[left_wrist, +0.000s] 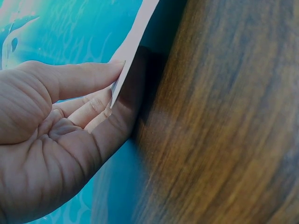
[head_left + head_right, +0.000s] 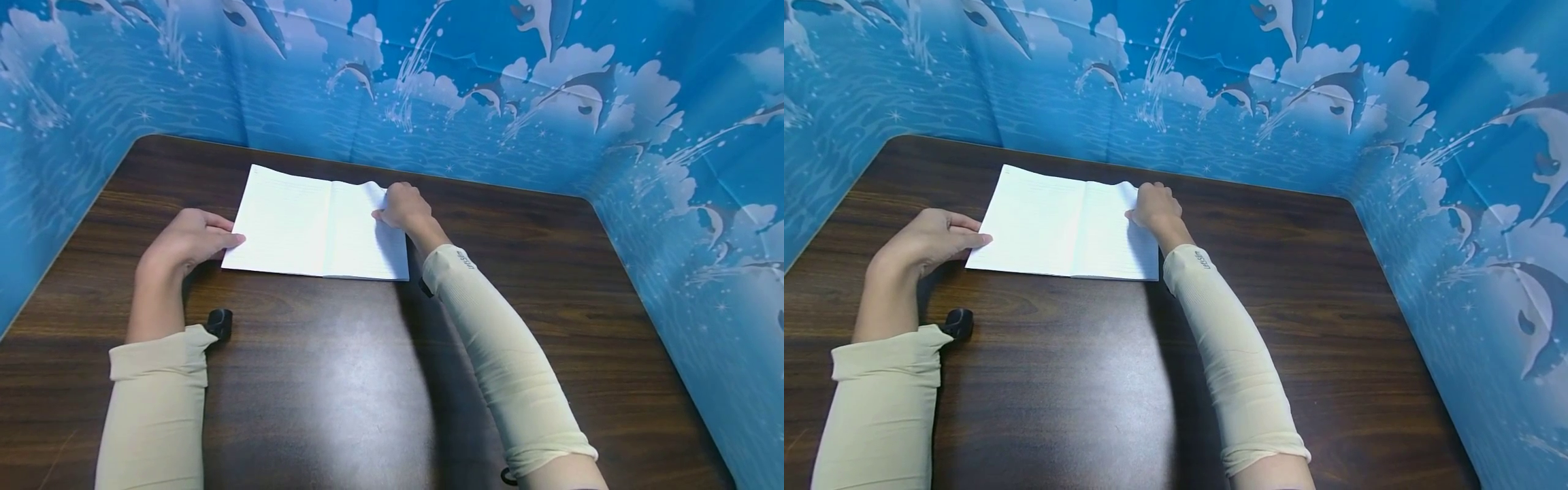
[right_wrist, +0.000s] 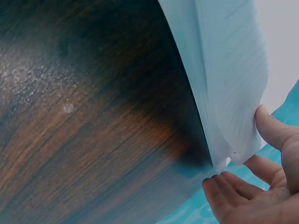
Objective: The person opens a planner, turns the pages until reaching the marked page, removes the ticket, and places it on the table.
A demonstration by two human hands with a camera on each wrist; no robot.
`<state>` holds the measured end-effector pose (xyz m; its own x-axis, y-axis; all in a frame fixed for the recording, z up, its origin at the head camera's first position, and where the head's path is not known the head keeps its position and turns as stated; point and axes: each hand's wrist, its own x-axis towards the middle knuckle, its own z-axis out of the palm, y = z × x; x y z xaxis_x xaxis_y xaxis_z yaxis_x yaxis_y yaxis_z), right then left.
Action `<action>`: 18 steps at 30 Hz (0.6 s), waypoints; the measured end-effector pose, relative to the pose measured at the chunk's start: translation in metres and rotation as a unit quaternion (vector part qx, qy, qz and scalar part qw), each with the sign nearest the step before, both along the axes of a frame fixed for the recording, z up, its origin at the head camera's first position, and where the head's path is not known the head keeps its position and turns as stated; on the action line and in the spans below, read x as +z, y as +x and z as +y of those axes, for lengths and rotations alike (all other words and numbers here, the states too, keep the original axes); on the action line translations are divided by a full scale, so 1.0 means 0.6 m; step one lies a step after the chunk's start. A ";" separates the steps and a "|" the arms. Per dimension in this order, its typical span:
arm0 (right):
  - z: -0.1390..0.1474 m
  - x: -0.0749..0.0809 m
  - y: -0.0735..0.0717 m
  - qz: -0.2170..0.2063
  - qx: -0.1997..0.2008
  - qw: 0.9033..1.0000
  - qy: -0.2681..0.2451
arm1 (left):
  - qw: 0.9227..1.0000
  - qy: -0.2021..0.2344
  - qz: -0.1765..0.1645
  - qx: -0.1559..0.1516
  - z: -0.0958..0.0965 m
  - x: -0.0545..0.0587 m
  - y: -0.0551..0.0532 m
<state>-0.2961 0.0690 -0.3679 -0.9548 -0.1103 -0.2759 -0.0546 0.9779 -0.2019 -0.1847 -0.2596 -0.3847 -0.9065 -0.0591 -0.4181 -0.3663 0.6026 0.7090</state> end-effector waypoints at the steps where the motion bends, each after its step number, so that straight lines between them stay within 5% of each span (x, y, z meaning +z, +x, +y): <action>1: 0.000 -0.001 -0.001 0.006 0.003 1.000 0.000 | 1.000 0.000 0.000 0.001 0.000 0.000 0.000; 18: 0.006 0.006 -0.004 0.036 -0.042 0.986 -0.155 | 1.000 0.003 0.005 0.000 -0.002 -0.001 0.003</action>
